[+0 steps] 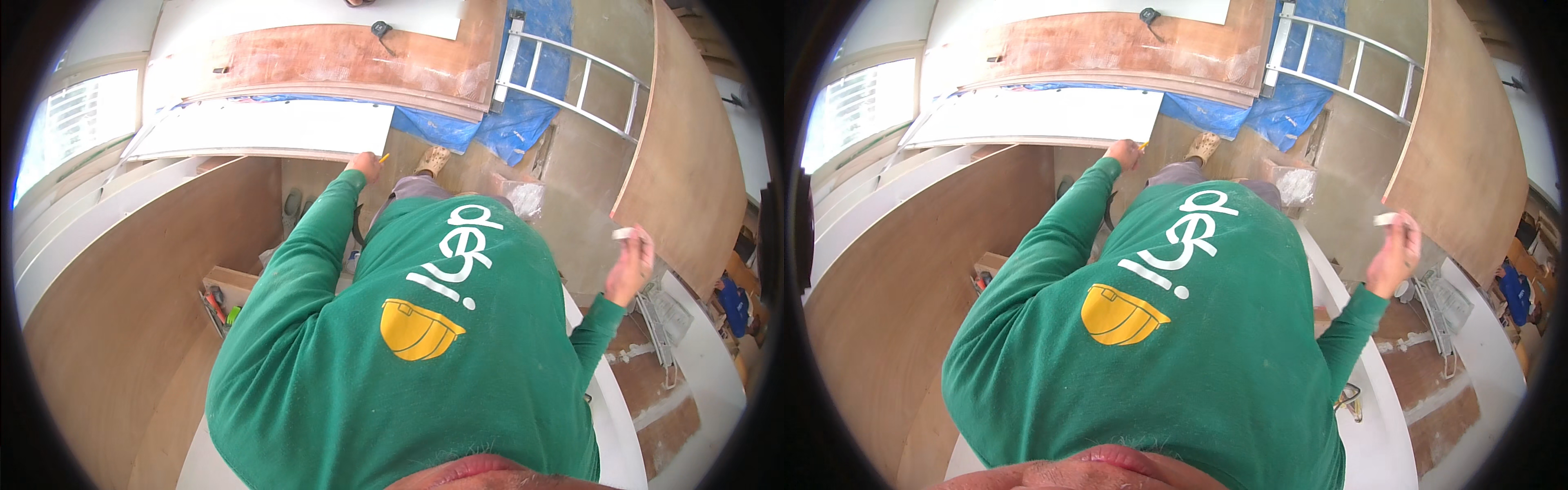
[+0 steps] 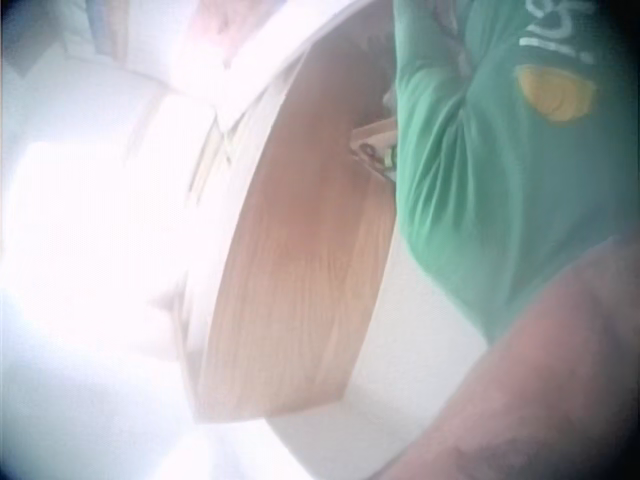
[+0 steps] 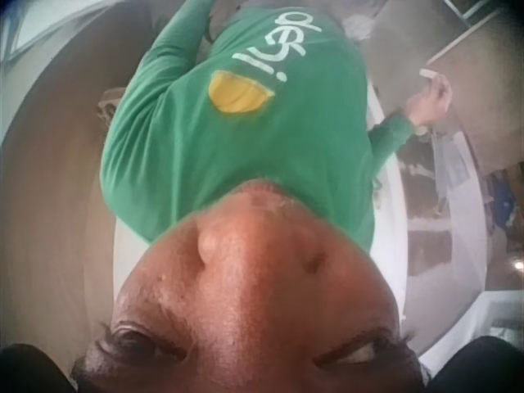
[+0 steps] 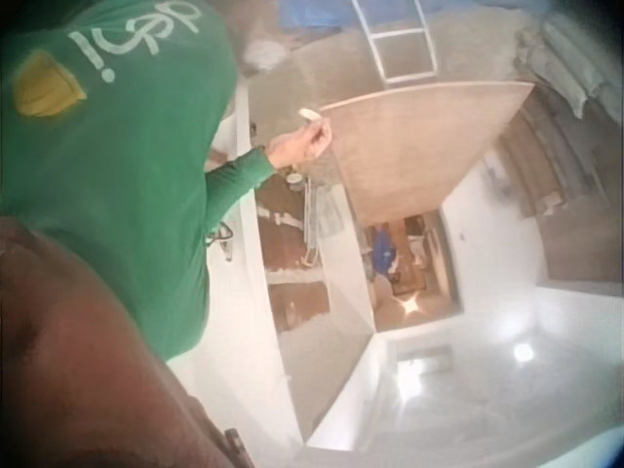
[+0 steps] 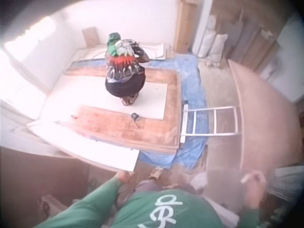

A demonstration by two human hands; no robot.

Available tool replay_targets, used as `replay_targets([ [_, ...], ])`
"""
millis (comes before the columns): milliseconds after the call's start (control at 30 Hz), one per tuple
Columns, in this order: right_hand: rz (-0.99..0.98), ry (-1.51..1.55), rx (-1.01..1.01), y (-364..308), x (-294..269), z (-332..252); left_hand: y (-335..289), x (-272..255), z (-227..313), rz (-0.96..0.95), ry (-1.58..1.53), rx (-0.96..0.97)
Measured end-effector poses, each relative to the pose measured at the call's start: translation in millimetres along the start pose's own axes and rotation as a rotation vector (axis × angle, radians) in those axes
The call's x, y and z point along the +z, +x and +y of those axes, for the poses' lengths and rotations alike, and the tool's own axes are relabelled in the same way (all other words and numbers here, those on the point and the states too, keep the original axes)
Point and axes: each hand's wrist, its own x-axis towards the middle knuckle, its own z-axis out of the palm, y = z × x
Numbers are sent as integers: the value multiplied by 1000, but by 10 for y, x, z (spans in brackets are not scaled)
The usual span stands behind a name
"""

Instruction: The person moves around a construction site, handling a large sheet of plywood and a jigsaw. They adjust the jigsaw and prepare to cut the plywood while other workers are present.

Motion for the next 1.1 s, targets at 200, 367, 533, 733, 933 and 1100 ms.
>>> replay_targets([
  [200, -272, -183, 97, 69, 533, 317, -95, -132, -418, -117, -112, -241],
  [367, -334, -239, 163, 502, 799, 612, -76, -400, -416, -70, 44, -203],
  [533, -412, -257, 311, 1413, 1307, 899, 127, -917, 119, 64, -323, -377],
  [733, -662, -353, 273, 3077, 2172, 1169, 544, -1645, 902, 21, -346, -392],
  [933, -591, -436, 372, 4525, 2673, 1106, 833, -2649, 1884, -36, -579, -541],
  [1100, -718, -455, 477, 4884, 2743, 1072, 905, -3043, 2188, 22, -585, -586],
])
